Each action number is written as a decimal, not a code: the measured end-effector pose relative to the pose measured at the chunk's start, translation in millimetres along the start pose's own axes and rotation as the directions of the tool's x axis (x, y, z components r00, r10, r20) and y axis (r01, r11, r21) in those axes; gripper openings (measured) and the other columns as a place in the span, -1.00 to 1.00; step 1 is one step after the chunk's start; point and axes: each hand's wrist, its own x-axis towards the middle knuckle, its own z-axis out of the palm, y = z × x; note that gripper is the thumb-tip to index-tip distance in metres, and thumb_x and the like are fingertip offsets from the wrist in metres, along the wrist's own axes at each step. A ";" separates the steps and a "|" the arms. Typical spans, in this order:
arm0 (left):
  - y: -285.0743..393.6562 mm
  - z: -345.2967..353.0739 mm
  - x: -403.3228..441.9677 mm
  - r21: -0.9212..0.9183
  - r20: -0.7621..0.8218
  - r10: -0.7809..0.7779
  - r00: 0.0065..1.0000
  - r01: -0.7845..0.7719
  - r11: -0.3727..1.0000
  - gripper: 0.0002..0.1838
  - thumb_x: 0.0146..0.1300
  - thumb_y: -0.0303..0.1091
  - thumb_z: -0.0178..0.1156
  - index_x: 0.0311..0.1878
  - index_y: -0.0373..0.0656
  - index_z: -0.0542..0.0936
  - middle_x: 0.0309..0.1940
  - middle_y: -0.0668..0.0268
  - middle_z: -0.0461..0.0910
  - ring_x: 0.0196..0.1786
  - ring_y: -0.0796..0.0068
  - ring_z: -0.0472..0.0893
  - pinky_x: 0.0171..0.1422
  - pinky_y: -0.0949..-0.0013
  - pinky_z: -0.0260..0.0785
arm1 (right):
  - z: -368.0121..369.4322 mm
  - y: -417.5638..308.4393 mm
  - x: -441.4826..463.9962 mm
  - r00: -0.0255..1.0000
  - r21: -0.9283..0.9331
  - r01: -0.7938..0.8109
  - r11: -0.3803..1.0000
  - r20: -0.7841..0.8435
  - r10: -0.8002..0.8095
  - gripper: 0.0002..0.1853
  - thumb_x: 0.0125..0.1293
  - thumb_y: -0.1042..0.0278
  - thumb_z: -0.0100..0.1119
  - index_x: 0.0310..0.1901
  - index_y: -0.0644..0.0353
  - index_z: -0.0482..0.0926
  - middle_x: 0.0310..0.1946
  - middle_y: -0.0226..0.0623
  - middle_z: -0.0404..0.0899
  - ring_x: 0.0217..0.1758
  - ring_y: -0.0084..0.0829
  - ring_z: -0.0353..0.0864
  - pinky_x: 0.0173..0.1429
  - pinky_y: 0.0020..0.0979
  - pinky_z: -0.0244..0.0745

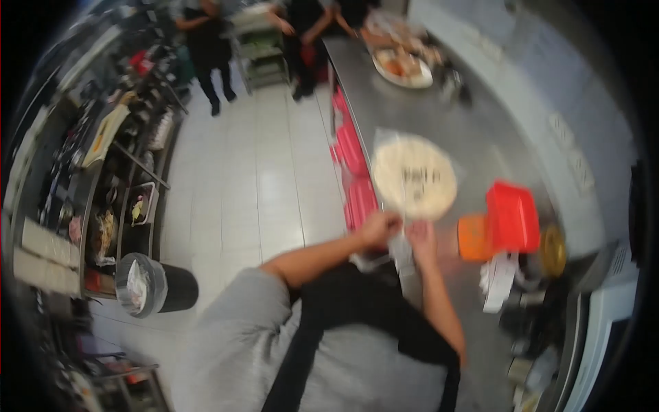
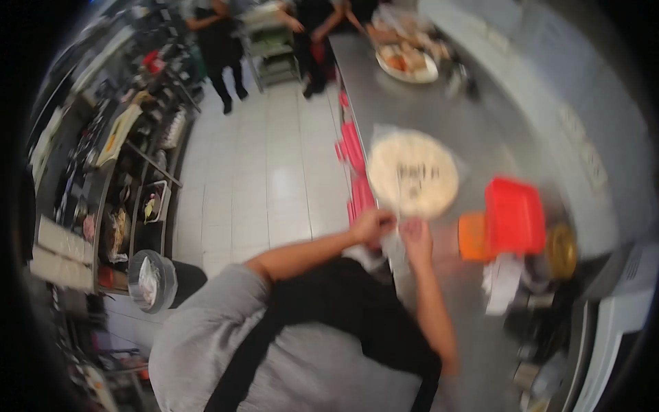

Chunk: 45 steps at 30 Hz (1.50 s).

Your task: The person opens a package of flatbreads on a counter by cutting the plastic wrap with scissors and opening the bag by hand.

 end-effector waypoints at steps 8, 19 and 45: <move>3.1 3.2 -6.7 -0.388 -0.034 -0.208 0.978 0.179 0.904 -0.84 0.08 -0.58 0.28 -0.24 -0.26 0.57 -0.37 0.40 0.61 -0.33 0.67 0.56 -0.19 0.56 0.45 | 13.1 -30.0 -4.9 0.996 0.089 -0.084 0.992 0.021 0.082 -0.45 0.02 0.73 0.18 0.06 0.23 0.23 -0.30 -0.28 0.52 -0.25 -0.57 0.53 -0.13 -0.57 0.45; 25.0 -11.2 -3.3 -0.081 0.024 -0.109 0.994 0.110 0.991 -0.87 0.10 -0.46 0.28 -0.28 -0.25 0.59 -0.45 0.35 0.62 -0.36 0.66 0.58 -0.23 0.51 0.45 | 13.5 -30.3 -8.1 0.999 0.137 -0.047 0.990 0.024 0.044 -0.40 0.02 0.73 0.19 0.10 0.21 0.18 -0.33 -0.29 0.49 -0.27 -0.58 0.52 -0.14 -0.54 0.48; 63.6 -29.1 21.9 0.500 0.350 0.460 0.816 -0.578 0.645 -0.38 -0.19 -0.64 0.16 0.06 0.03 0.52 0.14 0.20 0.35 0.23 0.08 0.31 0.27 0.10 0.15 | -17.4 -57.2 -100.3 0.858 -0.663 0.319 0.677 -0.102 -0.504 -0.60 0.02 0.60 0.09 -0.04 0.09 0.47 -0.39 -0.30 0.46 -0.37 -0.30 0.50 -0.22 -0.29 0.45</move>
